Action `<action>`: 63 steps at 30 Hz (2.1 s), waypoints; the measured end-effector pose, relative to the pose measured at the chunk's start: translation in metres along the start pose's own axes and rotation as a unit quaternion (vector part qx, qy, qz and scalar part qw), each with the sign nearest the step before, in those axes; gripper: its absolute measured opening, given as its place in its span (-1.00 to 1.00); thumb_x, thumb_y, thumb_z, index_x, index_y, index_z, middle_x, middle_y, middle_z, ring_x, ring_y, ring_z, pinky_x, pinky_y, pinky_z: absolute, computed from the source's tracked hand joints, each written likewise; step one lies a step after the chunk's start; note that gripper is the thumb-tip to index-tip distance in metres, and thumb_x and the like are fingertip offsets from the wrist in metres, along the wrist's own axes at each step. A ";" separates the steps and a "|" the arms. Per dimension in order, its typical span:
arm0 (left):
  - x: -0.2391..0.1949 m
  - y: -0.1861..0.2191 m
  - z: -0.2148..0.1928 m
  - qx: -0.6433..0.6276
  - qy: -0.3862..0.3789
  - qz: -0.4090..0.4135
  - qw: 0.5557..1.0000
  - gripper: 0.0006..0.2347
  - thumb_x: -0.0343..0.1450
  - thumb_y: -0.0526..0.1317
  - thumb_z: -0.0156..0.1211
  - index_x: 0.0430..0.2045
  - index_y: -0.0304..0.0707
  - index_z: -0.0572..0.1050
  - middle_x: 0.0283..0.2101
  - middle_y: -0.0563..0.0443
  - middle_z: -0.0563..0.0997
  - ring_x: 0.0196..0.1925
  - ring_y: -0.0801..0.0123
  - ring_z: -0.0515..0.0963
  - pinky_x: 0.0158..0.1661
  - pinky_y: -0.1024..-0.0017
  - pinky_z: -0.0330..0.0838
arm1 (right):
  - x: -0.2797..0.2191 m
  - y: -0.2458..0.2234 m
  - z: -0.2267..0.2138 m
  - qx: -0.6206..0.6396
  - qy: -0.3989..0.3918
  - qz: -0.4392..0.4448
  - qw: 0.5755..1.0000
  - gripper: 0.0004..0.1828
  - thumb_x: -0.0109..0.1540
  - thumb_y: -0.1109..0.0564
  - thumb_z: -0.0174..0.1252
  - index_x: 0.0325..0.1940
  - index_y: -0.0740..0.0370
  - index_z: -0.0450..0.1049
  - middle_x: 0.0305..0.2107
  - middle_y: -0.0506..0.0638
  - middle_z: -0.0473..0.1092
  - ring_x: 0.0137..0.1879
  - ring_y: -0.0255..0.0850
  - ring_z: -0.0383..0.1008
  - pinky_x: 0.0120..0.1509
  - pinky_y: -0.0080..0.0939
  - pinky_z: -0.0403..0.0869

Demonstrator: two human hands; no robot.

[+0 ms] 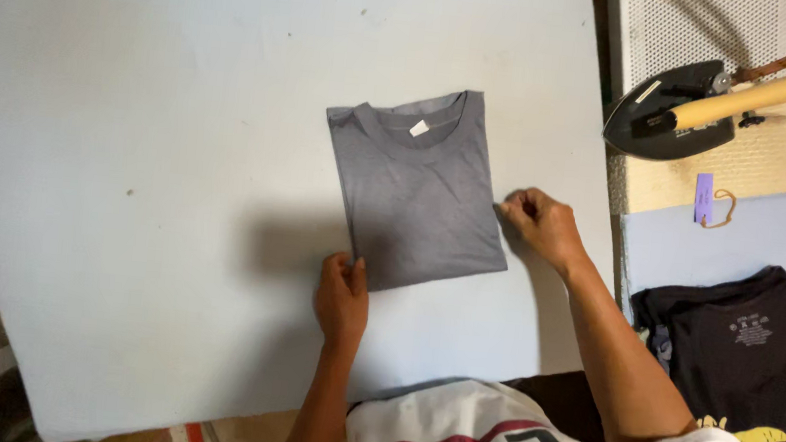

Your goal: The person irons and folds shirts on a table by hand and using a steam iron, then places them onto a stack.

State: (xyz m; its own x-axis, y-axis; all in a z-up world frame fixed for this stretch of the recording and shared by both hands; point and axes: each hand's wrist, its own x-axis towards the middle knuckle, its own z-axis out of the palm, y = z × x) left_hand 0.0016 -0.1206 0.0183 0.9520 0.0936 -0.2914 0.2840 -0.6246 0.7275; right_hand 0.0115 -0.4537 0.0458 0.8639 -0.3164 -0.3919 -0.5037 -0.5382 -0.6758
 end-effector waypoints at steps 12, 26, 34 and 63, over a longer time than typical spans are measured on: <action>0.072 0.054 0.046 0.167 0.068 0.328 0.927 -0.56 0.40 -0.07 0.32 0.14 -0.24 0.44 0.21 -0.19 0.49 0.23 -0.05 0.44 0.14 -0.07 0.27 | 0.161 -0.063 0.019 -0.094 0.106 -0.176 0.974 -0.78 0.29 0.09 0.35 -0.20 0.33 0.56 -0.27 0.17 0.51 -0.18 0.02 0.54 -0.06 -0.04 0.51; 0.235 0.060 0.040 0.084 0.123 0.157 0.976 -0.86 0.43 -0.12 0.33 -0.40 -0.16 0.58 -0.25 0.00 0.57 -0.17 0.16 0.56 -0.14 0.16 0.43 | -0.010 -0.090 0.145 -0.294 -0.101 -0.313 0.897 -0.05 0.11 -0.60 0.00 0.47 -0.16 0.16 0.48 0.16 -0.11 0.58 0.17 -0.32 0.44 0.66 -0.34; 0.111 0.064 0.038 0.195 0.061 0.323 0.924 -0.40 0.48 0.00 0.24 0.39 -0.25 0.24 0.49 -0.30 0.16 0.53 -0.26 0.12 0.41 -0.22 0.01 | 0.068 -0.057 0.074 -0.265 0.017 -0.260 0.929 -0.05 0.28 -0.51 -0.03 0.63 -0.04 0.02 0.58 0.14 -0.22 0.67 0.11 -0.37 0.62 0.45 -0.33; -0.017 -0.007 0.004 0.166 0.078 0.150 0.972 -0.64 0.35 -0.06 0.39 -0.13 -0.33 0.50 -0.05 -0.17 0.57 0.01 0.06 0.51 -0.03 0.03 0.37 | 0.102 0.031 -0.213 -0.652 0.025 -0.089 0.752 -0.62 0.20 -0.21 0.30 -0.01 -0.03 0.62 -0.24 -0.06 0.59 0.01 -0.15 0.60 0.27 -0.06 0.48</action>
State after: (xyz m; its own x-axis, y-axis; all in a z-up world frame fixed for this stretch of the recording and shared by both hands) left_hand -0.0172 -0.1215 0.0158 0.9993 -0.0312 0.0195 -0.0368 -0.8551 0.5171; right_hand 0.0834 -0.6695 0.1175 0.9330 -0.1605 -0.3220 0.0173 -0.8739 0.4857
